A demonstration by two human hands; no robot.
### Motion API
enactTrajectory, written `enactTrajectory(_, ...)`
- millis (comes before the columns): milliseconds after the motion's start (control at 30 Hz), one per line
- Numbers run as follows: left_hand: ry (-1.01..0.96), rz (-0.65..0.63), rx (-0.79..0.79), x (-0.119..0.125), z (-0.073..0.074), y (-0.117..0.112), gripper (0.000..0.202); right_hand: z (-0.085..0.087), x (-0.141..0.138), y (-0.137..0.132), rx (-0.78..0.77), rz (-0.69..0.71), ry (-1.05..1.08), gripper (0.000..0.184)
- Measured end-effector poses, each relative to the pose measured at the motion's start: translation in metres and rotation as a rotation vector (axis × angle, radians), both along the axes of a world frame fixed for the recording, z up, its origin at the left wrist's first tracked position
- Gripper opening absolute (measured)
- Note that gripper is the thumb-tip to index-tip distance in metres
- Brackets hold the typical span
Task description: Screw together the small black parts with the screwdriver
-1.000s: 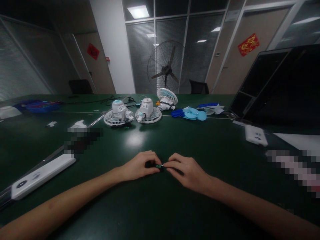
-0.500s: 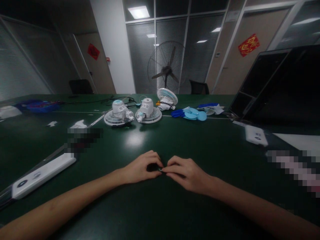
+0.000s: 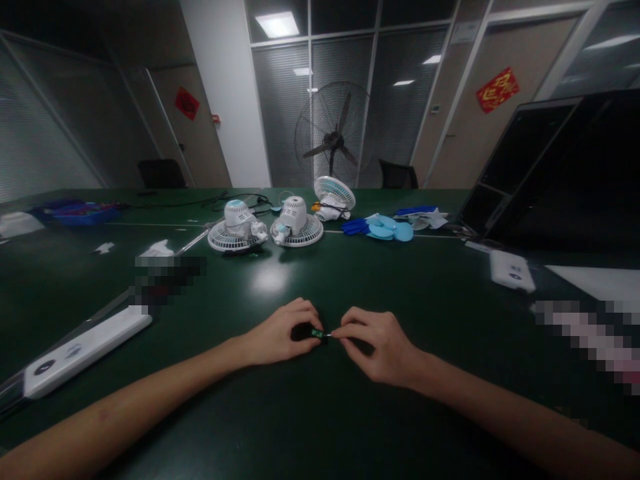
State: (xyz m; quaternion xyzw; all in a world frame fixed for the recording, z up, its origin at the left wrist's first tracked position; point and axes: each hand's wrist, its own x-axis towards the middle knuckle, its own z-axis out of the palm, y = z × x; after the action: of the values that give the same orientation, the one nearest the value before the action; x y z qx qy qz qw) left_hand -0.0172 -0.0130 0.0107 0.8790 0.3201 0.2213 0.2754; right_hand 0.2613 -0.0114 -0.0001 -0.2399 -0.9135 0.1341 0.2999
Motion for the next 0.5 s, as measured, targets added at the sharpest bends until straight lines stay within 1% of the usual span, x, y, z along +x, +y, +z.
enactTrajectory(233,0.01,-0.016,0.023,-0.0004,-0.0048,0.0019,0.016,0.0018,-0.0026,0.0,0.009,0.079,-0.046,0.024)
enactTrajectory(367,0.008,-0.013,0.037,0.0005,-0.0056,0.0019,0.016,0.0014,-0.0037,0.0001,0.031,0.07,-0.044,0.023)
enactTrajectory(500,0.003,-0.015,0.035,0.0009,-0.0035,0.0016,0.015,-0.0002,-0.0032,0.0008,0.054,0.06,-0.051,0.023)
